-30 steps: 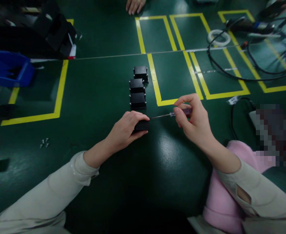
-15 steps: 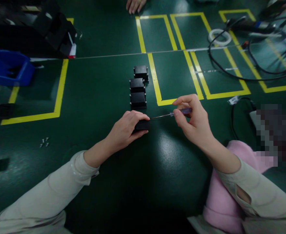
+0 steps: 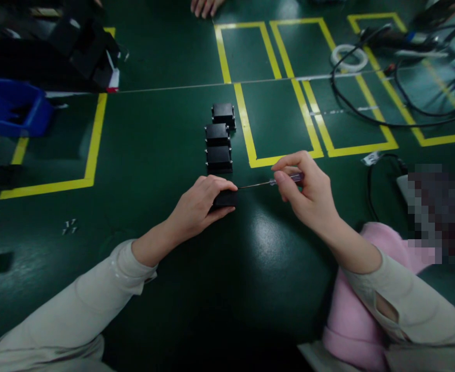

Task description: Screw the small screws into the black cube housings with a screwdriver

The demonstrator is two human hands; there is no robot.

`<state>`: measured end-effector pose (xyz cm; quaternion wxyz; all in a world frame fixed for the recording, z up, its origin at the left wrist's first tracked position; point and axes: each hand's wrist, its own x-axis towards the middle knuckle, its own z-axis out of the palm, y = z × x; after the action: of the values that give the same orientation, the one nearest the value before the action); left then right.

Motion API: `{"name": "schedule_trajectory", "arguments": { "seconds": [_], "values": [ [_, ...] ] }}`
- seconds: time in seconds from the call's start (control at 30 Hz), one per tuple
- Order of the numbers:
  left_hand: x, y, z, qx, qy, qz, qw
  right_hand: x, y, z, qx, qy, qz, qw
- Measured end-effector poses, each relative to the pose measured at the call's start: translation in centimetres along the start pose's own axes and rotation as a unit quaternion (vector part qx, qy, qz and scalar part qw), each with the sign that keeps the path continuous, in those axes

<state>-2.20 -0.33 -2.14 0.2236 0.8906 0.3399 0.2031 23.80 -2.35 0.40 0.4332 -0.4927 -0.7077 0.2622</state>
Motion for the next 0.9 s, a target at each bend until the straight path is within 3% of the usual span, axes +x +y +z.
{"name": "schedule_trajectory", "arguments": {
  "seconds": [0.9],
  "values": [
    [0.06, 0.15, -0.16, -0.018, -0.007, -0.012, 1.0, -0.01, 0.15, 0.12, 0.033, -0.005, 0.018, 0.999]
  ]
}}
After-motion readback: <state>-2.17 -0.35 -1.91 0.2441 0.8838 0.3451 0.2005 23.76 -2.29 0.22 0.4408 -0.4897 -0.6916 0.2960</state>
